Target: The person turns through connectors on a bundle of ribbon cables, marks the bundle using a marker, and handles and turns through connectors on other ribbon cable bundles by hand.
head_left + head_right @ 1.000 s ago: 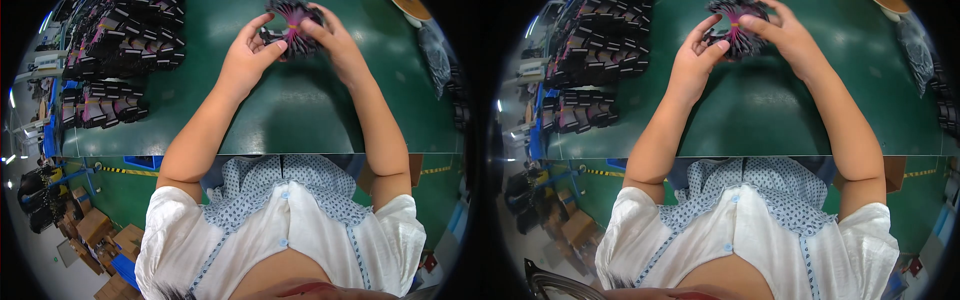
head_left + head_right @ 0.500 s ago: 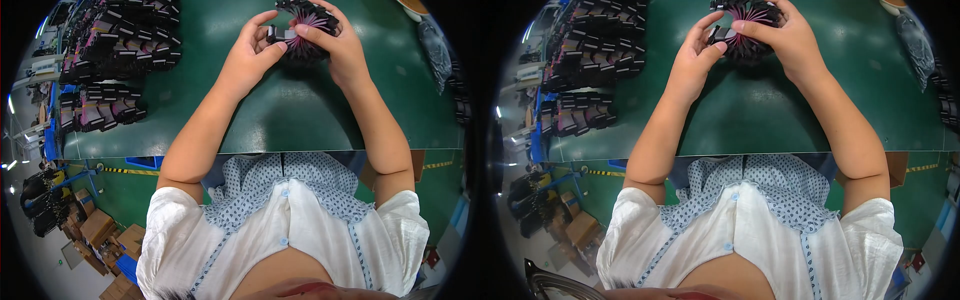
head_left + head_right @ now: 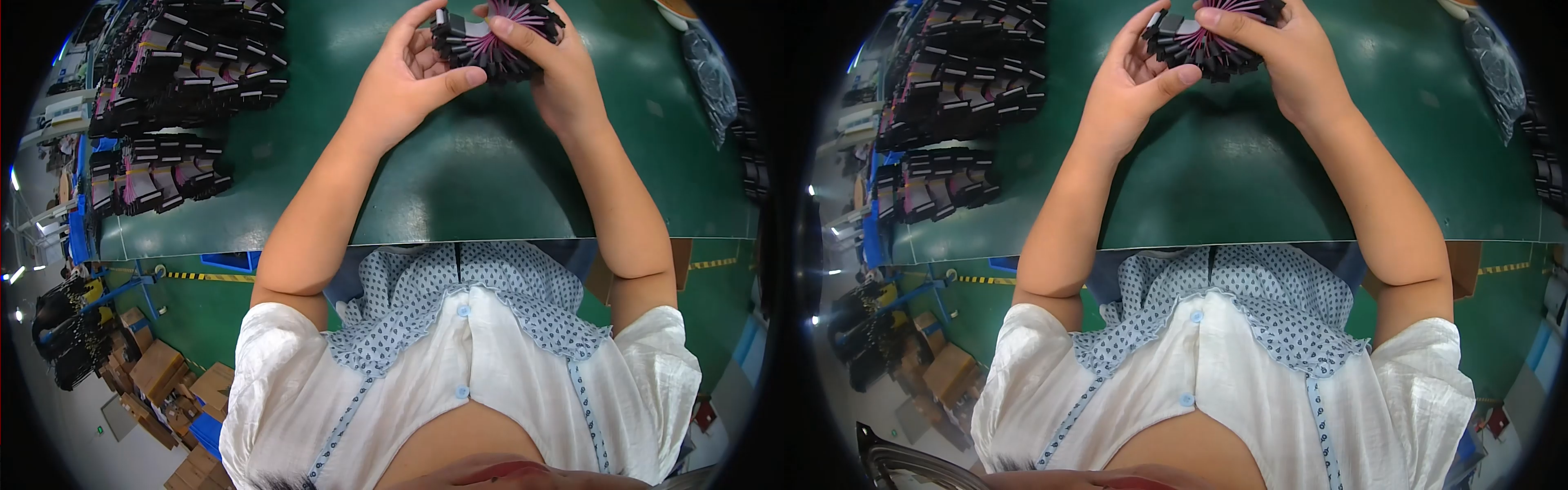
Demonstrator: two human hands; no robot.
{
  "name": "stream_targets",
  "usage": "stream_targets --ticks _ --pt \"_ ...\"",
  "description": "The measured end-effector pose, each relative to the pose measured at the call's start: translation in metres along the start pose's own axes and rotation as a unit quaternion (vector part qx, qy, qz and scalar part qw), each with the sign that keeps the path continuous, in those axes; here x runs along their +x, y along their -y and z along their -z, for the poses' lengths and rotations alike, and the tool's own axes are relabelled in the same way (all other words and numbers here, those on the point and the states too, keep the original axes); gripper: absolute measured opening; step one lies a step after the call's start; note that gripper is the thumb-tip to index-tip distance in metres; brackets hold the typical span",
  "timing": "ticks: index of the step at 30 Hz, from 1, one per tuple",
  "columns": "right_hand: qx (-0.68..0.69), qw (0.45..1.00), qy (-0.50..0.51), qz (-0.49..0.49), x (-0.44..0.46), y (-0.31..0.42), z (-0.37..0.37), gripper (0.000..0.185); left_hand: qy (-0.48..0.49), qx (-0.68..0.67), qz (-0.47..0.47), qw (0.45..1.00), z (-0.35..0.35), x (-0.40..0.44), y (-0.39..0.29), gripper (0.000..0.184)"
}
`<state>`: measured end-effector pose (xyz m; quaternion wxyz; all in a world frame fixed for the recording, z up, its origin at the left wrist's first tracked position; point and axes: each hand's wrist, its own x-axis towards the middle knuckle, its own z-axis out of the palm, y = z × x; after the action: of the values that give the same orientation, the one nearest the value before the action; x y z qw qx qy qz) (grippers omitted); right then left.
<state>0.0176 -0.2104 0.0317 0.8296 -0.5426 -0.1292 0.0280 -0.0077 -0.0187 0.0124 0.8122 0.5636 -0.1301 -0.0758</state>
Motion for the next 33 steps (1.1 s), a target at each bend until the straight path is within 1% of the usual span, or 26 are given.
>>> stream_targets --ticks 4,5,8,11,13,16,18,22,28,30,31,33 --pt "0.016 1.000 -0.006 0.008 0.003 0.000 0.001 0.045 -0.015 -0.013 0.018 1.000 0.011 0.005 -0.007 0.089" --pt "0.016 1.000 -0.009 0.003 0.003 0.000 0.001 0.045 -0.028 0.008 0.025 0.999 0.011 0.003 -0.009 0.087" --pt "0.003 1.000 -0.010 -0.002 0.001 0.001 0.000 0.046 -0.052 0.007 0.021 0.998 0.001 0.000 -0.017 0.084" --pt "-0.035 0.999 0.008 0.012 -0.002 -0.002 0.000 0.046 -0.023 -0.001 0.031 0.999 0.002 -0.001 -0.012 0.081" --pt "-0.054 0.998 0.032 0.019 -0.002 -0.005 0.000 0.046 -0.008 0.022 0.024 0.999 0.008 0.000 0.001 0.081" --pt "-0.038 0.999 0.024 0.030 -0.004 -0.008 -0.003 0.043 0.006 0.045 0.022 0.999 0.008 -0.001 0.005 0.081" --pt "-0.045 0.999 0.017 0.018 -0.005 -0.007 -0.003 0.042 0.016 0.047 0.005 0.999 0.006 -0.001 0.005 0.080" --pt "-0.040 0.999 -0.001 -0.014 -0.007 -0.007 -0.007 0.039 0.019 0.051 0.030 0.998 0.008 -0.003 0.007 0.078" --pt "0.022 0.998 0.008 -0.055 -0.006 -0.006 -0.007 0.035 0.019 0.030 0.064 0.997 0.003 -0.004 0.002 0.076" --pt "0.043 0.996 0.033 -0.063 -0.005 -0.006 -0.006 0.036 0.016 0.022 0.075 0.997 0.004 -0.005 0.002 0.075" --pt "0.054 0.995 0.046 -0.067 -0.005 -0.006 -0.006 0.037 0.014 0.019 0.071 0.997 0.004 -0.005 0.002 0.075" --pt "0.065 0.995 0.037 -0.066 -0.007 -0.002 -0.010 0.038 0.008 0.014 0.064 0.998 0.002 -0.007 0.003 0.074"
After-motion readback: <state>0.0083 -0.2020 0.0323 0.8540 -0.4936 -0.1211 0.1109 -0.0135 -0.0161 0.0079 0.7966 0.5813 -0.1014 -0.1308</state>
